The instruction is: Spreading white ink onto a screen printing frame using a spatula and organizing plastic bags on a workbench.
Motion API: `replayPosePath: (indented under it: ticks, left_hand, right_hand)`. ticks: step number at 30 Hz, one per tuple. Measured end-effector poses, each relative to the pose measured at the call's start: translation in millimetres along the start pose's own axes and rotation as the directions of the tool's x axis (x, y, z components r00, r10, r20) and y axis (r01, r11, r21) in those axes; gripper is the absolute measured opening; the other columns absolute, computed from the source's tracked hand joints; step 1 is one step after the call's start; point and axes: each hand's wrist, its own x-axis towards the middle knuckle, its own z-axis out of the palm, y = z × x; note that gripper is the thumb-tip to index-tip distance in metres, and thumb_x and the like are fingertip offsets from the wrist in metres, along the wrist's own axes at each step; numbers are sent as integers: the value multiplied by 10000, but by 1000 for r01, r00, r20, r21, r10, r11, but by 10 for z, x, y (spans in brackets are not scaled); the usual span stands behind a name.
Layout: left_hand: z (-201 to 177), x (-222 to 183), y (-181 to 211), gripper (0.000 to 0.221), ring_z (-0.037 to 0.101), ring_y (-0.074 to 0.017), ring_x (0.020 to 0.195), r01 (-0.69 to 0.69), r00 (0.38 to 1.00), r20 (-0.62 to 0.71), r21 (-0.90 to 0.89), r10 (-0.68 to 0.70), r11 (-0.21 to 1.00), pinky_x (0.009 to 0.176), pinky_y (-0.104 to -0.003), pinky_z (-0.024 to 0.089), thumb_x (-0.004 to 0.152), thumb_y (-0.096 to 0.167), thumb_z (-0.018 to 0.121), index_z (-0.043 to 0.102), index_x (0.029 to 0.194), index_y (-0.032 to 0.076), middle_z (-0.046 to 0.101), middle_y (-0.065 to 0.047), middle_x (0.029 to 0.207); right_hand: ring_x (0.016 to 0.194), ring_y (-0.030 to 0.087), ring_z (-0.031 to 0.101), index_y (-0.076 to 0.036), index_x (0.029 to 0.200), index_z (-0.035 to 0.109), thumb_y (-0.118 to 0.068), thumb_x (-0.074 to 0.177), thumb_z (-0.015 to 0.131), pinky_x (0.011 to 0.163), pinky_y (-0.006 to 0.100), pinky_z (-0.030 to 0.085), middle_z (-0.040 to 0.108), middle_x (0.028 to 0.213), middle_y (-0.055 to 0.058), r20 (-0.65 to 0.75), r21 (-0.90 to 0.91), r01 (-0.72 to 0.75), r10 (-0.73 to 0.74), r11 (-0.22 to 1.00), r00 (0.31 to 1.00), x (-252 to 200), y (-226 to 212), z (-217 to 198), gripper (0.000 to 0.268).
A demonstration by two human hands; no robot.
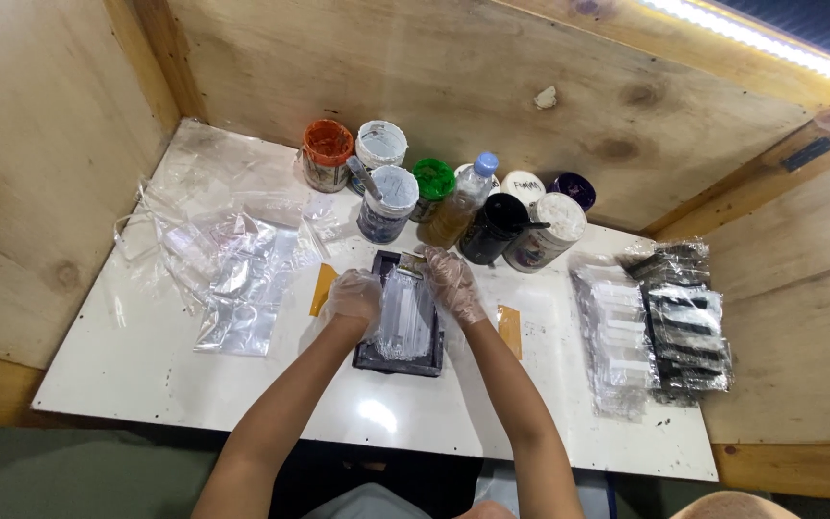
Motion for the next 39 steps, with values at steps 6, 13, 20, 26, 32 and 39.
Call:
replayPosePath:
  ticks: [6,13,20,26,32,39]
  left_hand:
    - [33,67,33,258,715,-266,967,315,931,164,91,-327,945,786,-410,532,918,334,576,798,925,202,772,-65,943]
    - [-825,-307,74,300,694,-296,1081,-16,974,225,9,13,1000,891,-409,545,975,195,490,775,1024,114,758,-103,1039]
    - [-951,-407,-23,346,639,-313,1230,-164,929,331,-40,168,986,1030,-371,509,1004,212,502,724,1202,35,729,-164,1191]
    - [-1674,-722,12,424,681,-358,1139,-430,839,352,-41,416,902,973,-439,542,954,288,524,686,1259,42,735,-189,1167]
    - [-1556,-646,-161,1059,645,-328,1243,-415,809,500,111,310,903,1043,-439,538,735,543,809,373,1576,70,698,-173,1263]
    - [-1426,-726,-109,724,682,-381,1142,-238,878,402,-100,258,966,965,-448,559,859,305,720,501,1478,-1,709,-222,1167]
  right_hand:
    - [852,223,689,-290,1128,623,-430,909,661,743,364,592,675,911,13,4,298,-109,113,948,994,87,-222,-1356,264]
    - [1252,217,618,-276,1268,675,-321,943,706,1089,378,487,691,1302,-26,150,785,-409,498,465,854,-157,-205,-1947,329]
    - [721,212,692,-131,1215,690,-331,1094,456,660,314,543,776,972,77,51,896,-386,812,220,581,-858,167,-2321,331]
    - [620,136,640,-134,1423,523,-279,1092,344,583,258,468,787,962,35,14,862,-460,897,212,441,-1449,207,-1772,404]
    - [612,145,638,-202,1447,546,-222,1029,386,623,266,485,794,880,-15,126,857,-499,885,130,448,-1395,91,-1911,448]
    - [856,272,741,-316,1493,502,-254,1053,387,792,373,555,794,876,-57,215,696,-670,816,257,536,-1598,215,-1254,459]
